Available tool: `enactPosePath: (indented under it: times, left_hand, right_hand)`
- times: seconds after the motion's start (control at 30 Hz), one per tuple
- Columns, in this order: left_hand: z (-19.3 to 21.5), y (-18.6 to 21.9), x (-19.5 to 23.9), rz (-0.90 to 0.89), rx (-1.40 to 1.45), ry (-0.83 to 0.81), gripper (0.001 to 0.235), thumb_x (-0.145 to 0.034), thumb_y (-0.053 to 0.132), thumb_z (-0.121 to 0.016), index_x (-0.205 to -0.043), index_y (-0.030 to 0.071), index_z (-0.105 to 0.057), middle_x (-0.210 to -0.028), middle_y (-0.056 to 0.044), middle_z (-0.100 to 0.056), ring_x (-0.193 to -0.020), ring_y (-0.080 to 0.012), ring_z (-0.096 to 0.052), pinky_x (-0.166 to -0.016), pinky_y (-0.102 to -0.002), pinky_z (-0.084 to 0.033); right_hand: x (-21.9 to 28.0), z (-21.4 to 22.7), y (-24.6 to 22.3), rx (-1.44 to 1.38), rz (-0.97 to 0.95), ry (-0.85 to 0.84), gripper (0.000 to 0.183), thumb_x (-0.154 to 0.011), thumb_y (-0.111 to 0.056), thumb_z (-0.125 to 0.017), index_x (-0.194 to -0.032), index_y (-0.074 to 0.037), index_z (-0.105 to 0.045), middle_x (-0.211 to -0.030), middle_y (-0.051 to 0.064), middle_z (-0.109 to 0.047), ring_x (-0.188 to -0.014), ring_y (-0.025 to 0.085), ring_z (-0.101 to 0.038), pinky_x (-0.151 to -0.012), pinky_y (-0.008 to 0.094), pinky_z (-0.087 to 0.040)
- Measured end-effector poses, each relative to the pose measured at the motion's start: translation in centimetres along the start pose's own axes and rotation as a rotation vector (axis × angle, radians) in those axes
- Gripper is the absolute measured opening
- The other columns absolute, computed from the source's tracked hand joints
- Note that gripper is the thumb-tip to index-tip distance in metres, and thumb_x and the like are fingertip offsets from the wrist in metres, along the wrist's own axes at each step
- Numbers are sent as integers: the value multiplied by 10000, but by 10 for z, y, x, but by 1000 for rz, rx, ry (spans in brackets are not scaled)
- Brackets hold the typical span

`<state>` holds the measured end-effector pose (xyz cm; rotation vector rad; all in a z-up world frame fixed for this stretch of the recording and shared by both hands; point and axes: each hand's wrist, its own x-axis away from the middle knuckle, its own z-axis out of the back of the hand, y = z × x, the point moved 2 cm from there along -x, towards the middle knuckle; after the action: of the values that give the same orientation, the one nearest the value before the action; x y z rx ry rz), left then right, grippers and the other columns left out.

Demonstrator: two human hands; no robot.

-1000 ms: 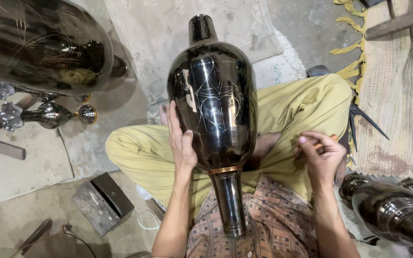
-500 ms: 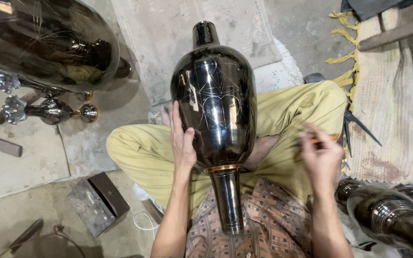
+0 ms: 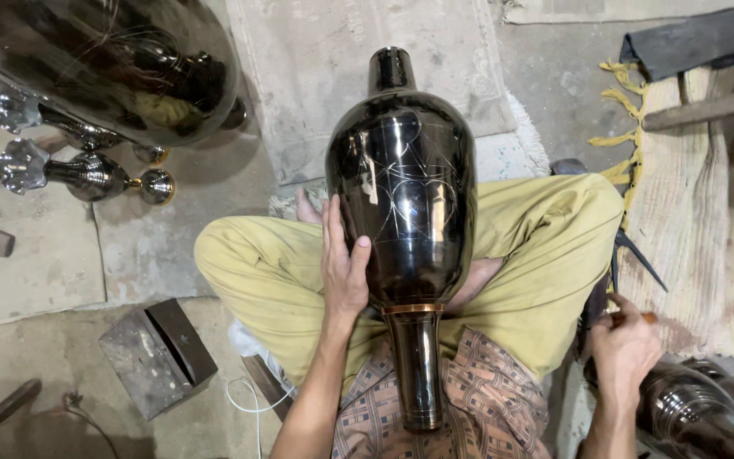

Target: The person sits cross-legged on the floor and uses a small handheld tool to engrave intricate geometric patterns onto the surface of a dark metallic vase. The person holds the vase steady with one hand while carefully carving lines with the other.

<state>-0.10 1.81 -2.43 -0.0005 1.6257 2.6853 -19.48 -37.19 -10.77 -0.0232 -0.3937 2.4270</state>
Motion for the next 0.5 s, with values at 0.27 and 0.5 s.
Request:
enactPosePath:
  times: [0.27,0.5]
  left_hand:
    - [4,2,13,49,38,-38,845,-1020,513,-447,-1628,-11,-181,-1699,-294,-188,-1589,-420,-191,-1272,-489,-176]
    - [5,-4,26,144,112,-45,901,-988,554,-469,-1627,-2,-162,-1687,-277,-217,-1567,-409,-237,-1250,-473,-215]
  right_hand:
    - [-17,17,-16,-208,-31,39,275,-951,-52,-672,-1197,-107,-781,-836,152,-743,-765,251,-707,-776,376,-556]
    - [-33,32,-60,-238,-61,-104,249,-1028,-166,-689,-1266,-143,-757,-891,156,-745,-708,241,-698,-698,381,-552]
